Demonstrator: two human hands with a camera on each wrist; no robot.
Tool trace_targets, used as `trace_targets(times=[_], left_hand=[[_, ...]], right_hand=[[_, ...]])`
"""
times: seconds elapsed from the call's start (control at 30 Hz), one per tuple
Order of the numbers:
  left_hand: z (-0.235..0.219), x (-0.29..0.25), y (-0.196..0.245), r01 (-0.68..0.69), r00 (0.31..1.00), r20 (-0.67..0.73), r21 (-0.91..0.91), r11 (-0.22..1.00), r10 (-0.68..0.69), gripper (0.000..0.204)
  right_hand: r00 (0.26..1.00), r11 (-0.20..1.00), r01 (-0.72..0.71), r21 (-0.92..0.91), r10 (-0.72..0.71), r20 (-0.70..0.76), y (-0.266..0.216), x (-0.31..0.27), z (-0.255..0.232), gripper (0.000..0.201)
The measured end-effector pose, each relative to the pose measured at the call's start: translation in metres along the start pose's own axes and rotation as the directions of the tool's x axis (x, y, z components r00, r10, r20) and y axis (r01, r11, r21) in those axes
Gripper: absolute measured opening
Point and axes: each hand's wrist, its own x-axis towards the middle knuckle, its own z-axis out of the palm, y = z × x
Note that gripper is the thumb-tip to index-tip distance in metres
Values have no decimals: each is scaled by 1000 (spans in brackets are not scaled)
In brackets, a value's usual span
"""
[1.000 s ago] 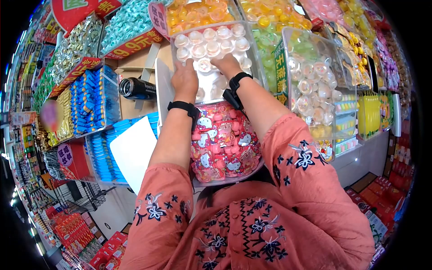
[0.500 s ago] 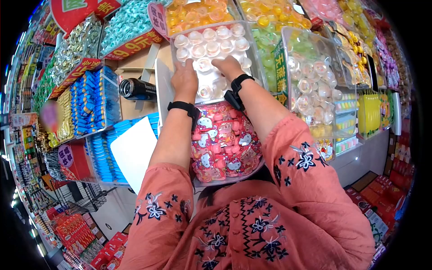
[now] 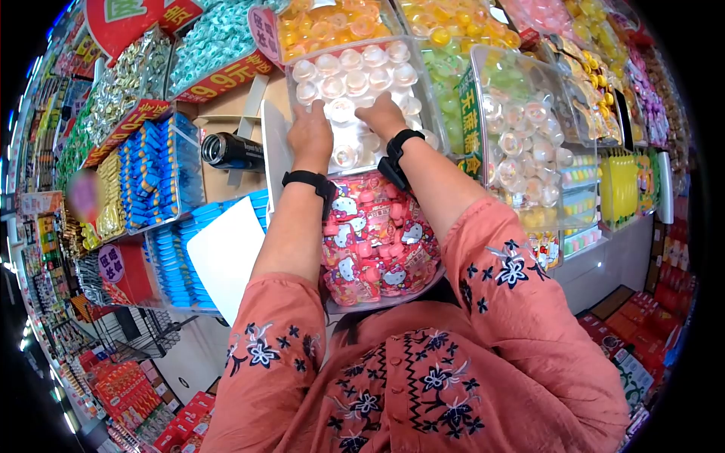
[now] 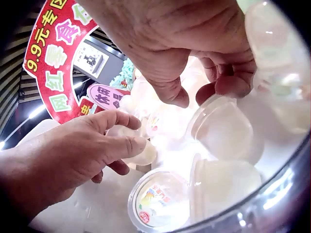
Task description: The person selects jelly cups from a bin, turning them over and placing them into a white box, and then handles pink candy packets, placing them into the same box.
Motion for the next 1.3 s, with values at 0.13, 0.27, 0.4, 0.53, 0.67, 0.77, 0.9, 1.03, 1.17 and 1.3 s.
trace_targets(times=[0.13,0.27,0.4,0.53,0.67,0.77,0.9,1.03,1.17,1.3], left_hand=[[-4,1,1,54,995,83,2,999,-54,37],[0,1,0,11,1000,14,-18,1000,-11,36],[1,1,0,31,998,47,19,999,-31,35],[1,2,0,33,998,43,30,999,-34,34],[2,2,0,38,999,34,25,999,-39,32],[2,2,-1,41,999,27,10,999,-41,32],[0,2,0,51,998,36,-7,999,-50,32],[-3,1,1,56,998,42,-18,998,-56,32],[1,4,-1,68,995,66,4,998,-68,33],[4,4,-3,61,996,61,11,998,-62,35]], right_hand=[[1000,999,17,-31,-17,-1,3,4,4,67],[1000,999,24,-22,-24,1,2,3,4,66],[996,998,-28,51,23,87,4,6,1,66],[996,1000,3,21,-5,88,2,2,-4,66],[997,997,70,-26,-69,36,-13,-15,-15,64],[975,968,192,-161,-206,-78,-24,-29,-16,62],[940,916,293,-275,-328,-94,-37,-38,-16,56],[893,834,403,-377,-449,-38,-38,-37,-10,48],[854,782,470,-410,-521,-15,-28,-34,1,44],[856,798,491,-349,-517,21,-20,-25,6,45]])
